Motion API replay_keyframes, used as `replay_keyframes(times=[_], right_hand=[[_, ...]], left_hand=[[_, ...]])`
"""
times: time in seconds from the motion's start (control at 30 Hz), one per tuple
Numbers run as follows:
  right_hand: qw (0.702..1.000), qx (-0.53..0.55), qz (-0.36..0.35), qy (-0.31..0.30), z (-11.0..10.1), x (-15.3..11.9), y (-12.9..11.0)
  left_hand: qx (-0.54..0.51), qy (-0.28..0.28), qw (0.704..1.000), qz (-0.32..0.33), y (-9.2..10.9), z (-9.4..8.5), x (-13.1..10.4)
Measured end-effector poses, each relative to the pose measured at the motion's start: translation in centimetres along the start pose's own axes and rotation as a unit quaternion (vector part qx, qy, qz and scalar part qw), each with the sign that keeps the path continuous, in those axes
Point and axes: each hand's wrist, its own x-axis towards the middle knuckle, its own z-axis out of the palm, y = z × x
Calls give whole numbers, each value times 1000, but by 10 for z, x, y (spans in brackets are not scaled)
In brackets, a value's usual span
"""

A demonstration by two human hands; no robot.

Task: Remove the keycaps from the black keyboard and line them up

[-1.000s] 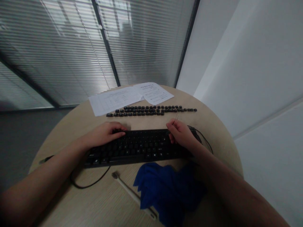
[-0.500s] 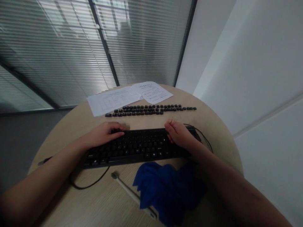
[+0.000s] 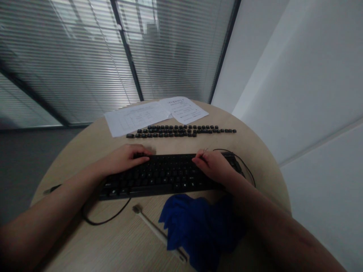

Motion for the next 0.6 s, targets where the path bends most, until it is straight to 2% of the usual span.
replay_keyframes(times=[0.27, 0.43, 0.6], right_hand=[[998, -43, -43, 22, 9, 0, 3], [996, 2, 7, 88, 16, -6, 14], [994, -14, 5, 112, 17, -9, 16]], left_hand=[[2, -2, 1000, -6, 3, -1, 0], [2, -1, 1000, -17, 3, -1, -1], [-7, 0, 1000, -10, 1, 0, 0]])
